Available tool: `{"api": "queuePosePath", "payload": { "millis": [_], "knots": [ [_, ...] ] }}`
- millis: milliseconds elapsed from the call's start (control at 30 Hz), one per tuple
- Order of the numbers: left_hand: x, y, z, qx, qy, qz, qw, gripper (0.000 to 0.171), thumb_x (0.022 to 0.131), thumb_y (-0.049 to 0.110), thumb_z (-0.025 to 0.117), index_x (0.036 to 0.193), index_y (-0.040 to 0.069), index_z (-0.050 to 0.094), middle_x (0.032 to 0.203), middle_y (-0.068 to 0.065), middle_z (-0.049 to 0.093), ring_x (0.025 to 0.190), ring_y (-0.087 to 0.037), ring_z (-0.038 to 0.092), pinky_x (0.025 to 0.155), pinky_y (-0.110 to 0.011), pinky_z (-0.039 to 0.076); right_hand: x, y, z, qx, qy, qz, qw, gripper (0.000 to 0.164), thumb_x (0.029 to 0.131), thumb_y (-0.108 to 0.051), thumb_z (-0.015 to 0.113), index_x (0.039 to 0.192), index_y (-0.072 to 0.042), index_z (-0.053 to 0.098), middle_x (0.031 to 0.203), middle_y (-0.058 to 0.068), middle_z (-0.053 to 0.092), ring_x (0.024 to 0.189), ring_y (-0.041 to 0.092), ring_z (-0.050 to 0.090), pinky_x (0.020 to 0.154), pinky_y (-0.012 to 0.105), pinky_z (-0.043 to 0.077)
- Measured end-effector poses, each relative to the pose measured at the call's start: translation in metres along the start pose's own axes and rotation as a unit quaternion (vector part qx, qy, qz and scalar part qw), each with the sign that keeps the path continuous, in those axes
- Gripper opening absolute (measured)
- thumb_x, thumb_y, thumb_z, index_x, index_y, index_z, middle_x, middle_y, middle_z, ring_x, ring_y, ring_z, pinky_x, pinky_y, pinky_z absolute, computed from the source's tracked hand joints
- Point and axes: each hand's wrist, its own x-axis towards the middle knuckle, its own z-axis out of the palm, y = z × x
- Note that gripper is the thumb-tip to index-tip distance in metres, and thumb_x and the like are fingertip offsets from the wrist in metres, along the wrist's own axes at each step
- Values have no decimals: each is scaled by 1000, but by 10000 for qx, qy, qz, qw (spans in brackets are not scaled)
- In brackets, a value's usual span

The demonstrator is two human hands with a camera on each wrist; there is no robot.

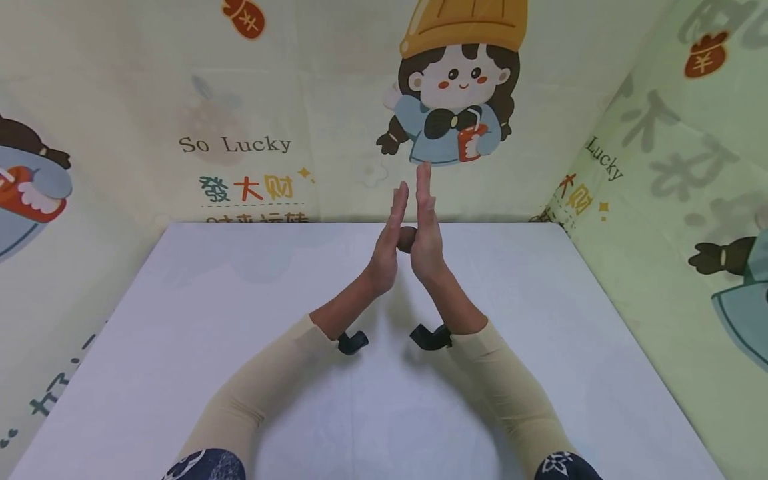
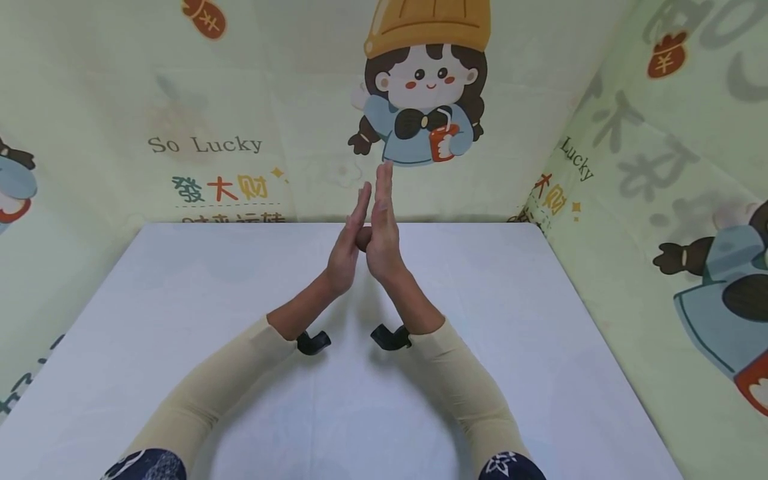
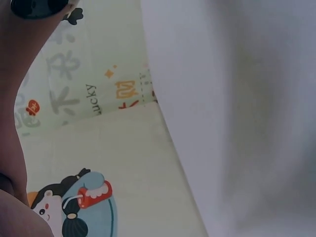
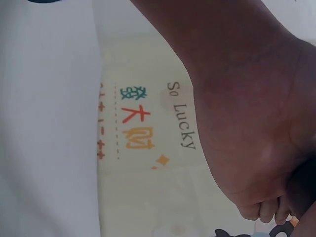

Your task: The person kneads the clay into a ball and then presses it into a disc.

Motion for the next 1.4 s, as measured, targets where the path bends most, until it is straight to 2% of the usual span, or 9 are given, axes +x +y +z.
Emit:
{"api": "queuePosePath", "payload": {
  "millis": [133,433,633,733,833,933,1067,1200,1400],
  "knots": [
    [-4,3,3,-45,-65,32,10000,63,110,28,10,168,3,4,176,-10,-2,159,-9,-10,125,-48,-6,3,-4,-3,12,22,-29,10000,71,112,-48,13,169,-9,-2,176,-6,-4,158,5,-4,125,39,-5],
    [-6,10,9,-128,-182,340,9992,65,108,27,11,167,0,1,176,-11,-4,159,-14,-11,125,-46,-7,8,-6,-10,255,-59,13,9997,67,111,-39,7,168,-7,-2,177,-4,-3,158,7,-2,125,39,-4],
    [-3,20,9,21,-165,704,9974,66,107,27,12,166,-2,1,176,-15,-5,160,-15,-10,126,-43,-7,6,-4,-8,571,-205,175,9980,69,111,-44,9,169,-8,0,176,-4,-2,159,8,0,126,43,-2],
    [-1,24,7,137,-81,803,9966,69,110,37,13,166,-2,1,176,-15,-5,160,-15,-9,126,-42,-7,4,-2,-6,651,-297,254,9971,71,111,-49,10,169,-10,1,177,-4,-3,159,8,1,127,45,2],
    [1,26,5,248,46,767,9967,73,111,46,14,167,0,2,176,-11,-4,160,-13,-9,126,-42,-6,2,1,-2,708,-349,297,9964,75,110,-55,13,169,-9,1,177,-4,-3,159,7,2,126,42,6],
    [4,27,2,271,149,655,9974,70,110,40,14,167,1,1,177,-10,-3,160,-11,-9,125,-43,-6,-2,4,1,739,-338,293,9963,77,111,-57,15,169,-9,2,177,-3,-3,158,6,2,126,42,7],
    [9,31,-1,250,284,579,9976,68,106,28,14,167,1,1,177,-9,-3,159,-10,-9,125,-43,-7,-5,5,6,698,-341,214,9967,71,112,-49,14,169,-8,2,177,-2,-3,159,7,1,126,46,3],
    [17,31,-6,125,419,582,9973,68,106,28,13,167,1,2,177,-10,-3,159,-8,-8,125,-42,-7,-7,4,11,536,-391,118,9977,71,113,-49,15,169,-7,3,177,0,-2,159,8,0,126,42,-1],
    [23,28,-12,45,576,322,9978,68,107,30,14,168,5,3,177,-6,-3,158,-4,-6,126,-41,-4,-11,0,16,278,-406,-44,9988,77,112,-55,18,168,-4,3,177,4,-3,160,11,0,126,38,-2]
  ]
}}
